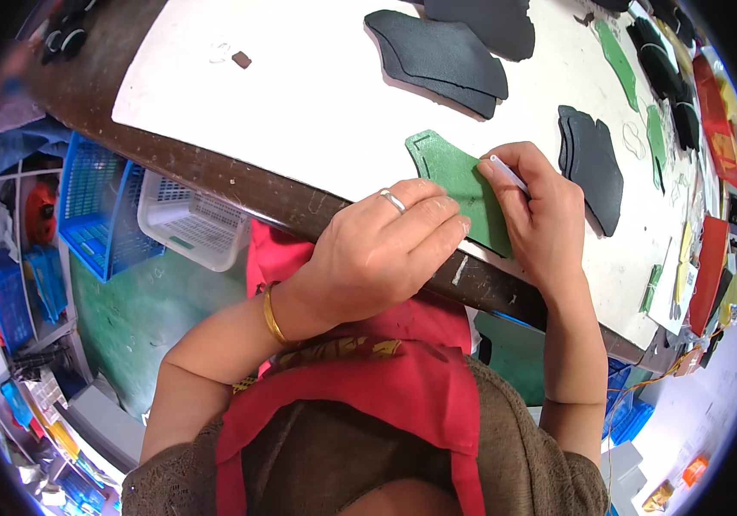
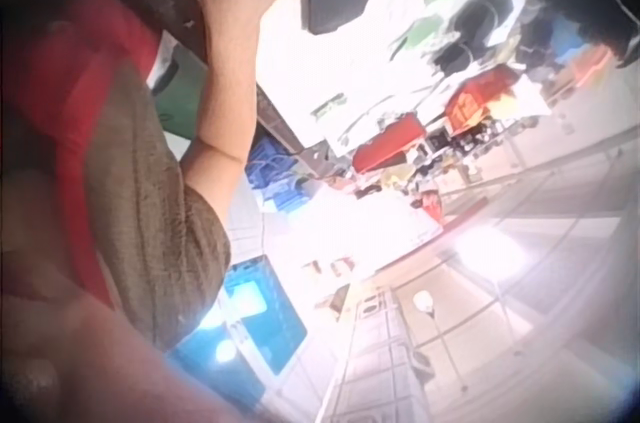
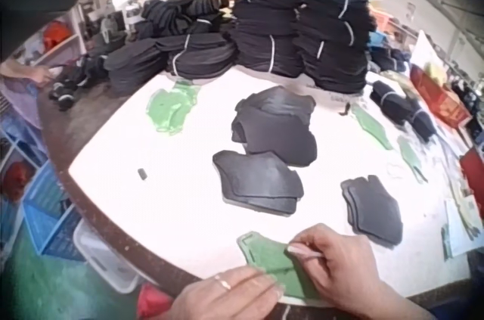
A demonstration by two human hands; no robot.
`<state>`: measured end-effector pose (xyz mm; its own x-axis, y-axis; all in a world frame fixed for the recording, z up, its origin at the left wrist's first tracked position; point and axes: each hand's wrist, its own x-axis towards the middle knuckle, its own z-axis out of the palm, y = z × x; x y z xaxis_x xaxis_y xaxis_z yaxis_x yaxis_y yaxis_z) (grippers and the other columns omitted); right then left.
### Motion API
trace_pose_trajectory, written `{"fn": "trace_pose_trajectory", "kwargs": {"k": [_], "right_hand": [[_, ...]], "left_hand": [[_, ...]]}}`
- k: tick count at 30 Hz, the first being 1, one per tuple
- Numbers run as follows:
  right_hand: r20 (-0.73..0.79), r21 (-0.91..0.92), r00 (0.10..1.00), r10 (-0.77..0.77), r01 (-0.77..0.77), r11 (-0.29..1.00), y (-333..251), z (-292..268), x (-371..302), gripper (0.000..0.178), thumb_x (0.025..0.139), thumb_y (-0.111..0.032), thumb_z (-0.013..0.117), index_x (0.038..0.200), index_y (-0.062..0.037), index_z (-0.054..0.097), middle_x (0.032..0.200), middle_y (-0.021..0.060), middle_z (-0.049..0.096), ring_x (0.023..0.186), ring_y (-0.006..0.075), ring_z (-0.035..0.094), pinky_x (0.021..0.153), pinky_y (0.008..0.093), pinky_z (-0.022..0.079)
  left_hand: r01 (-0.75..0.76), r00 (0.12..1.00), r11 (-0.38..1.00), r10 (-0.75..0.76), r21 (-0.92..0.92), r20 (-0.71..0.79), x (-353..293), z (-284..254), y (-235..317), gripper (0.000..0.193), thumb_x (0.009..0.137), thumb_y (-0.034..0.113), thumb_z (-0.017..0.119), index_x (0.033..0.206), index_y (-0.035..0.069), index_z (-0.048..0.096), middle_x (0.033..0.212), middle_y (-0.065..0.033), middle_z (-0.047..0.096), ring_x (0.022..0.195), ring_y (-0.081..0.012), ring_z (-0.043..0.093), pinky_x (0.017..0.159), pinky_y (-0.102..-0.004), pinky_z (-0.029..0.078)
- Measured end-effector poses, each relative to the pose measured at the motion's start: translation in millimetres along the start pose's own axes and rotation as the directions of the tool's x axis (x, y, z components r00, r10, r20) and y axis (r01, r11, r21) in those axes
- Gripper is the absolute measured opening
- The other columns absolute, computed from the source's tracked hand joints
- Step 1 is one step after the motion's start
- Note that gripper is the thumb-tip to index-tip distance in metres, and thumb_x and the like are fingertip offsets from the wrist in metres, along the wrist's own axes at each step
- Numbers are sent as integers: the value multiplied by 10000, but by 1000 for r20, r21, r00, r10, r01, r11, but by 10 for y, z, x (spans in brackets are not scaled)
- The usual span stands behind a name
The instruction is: The person is applying glue to pieces of shoe material using a small white application tool.
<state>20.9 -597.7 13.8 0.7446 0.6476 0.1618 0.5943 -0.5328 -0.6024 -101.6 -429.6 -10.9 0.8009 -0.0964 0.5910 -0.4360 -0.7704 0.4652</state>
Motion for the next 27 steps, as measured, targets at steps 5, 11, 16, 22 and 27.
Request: {"fn": "trace_pose_trajectory", "kwargs": {"k": [5,11,16,22,27], "right_hand": [[28,-1,998,50,-50,999,-53,-108,39,160,937,-167,716,1055,-62,689,767,128,705,640,289,700,603,362,538],[279,150,926,256,-305,940,6,-410,42,332,852,-132,792,1145,-23,682,835,176,743,756,287,748,696,345,561],[174,120,976,130,-152,981,57,-332,-83,334,849,-62,804,1147,5,668,849,90,738,737,134,687,687,282,534],[-14,-118,998,64,-65,991,8,-406,-19,241,839,-116,800,1058,-70,712,824,141,733,701,258,711,658,355,552],[-92,-51,973,-213,209,977,-142,-526,131,320,1066,-243,504,907,-27,679,854,123,686,804,275,663,730,347,511]], "left_hand": [[-16,998,998,13,55,66,89,-52,32,297,725,69,688,1009,1,742,1020,-108,712,930,-276,689,748,-347,603],[-43,971,989,8,140,240,172,-122,61,318,700,69,672,1002,13,751,989,-93,705,875,-248,677,717,-324,590],[-85,970,979,38,187,242,200,-112,73,342,698,70,672,1028,29,753,985,-77,694,854,-239,670,709,-312,585],[-151,946,945,52,291,321,180,-68,203,380,739,117,658,1093,3,738,996,-87,672,870,-260,660,751,-319,585],[-193,949,941,107,277,296,107,60,363,376,786,109,626,1094,-94,700,1039,-192,658,974,-311,656,867,-373,576]]}}
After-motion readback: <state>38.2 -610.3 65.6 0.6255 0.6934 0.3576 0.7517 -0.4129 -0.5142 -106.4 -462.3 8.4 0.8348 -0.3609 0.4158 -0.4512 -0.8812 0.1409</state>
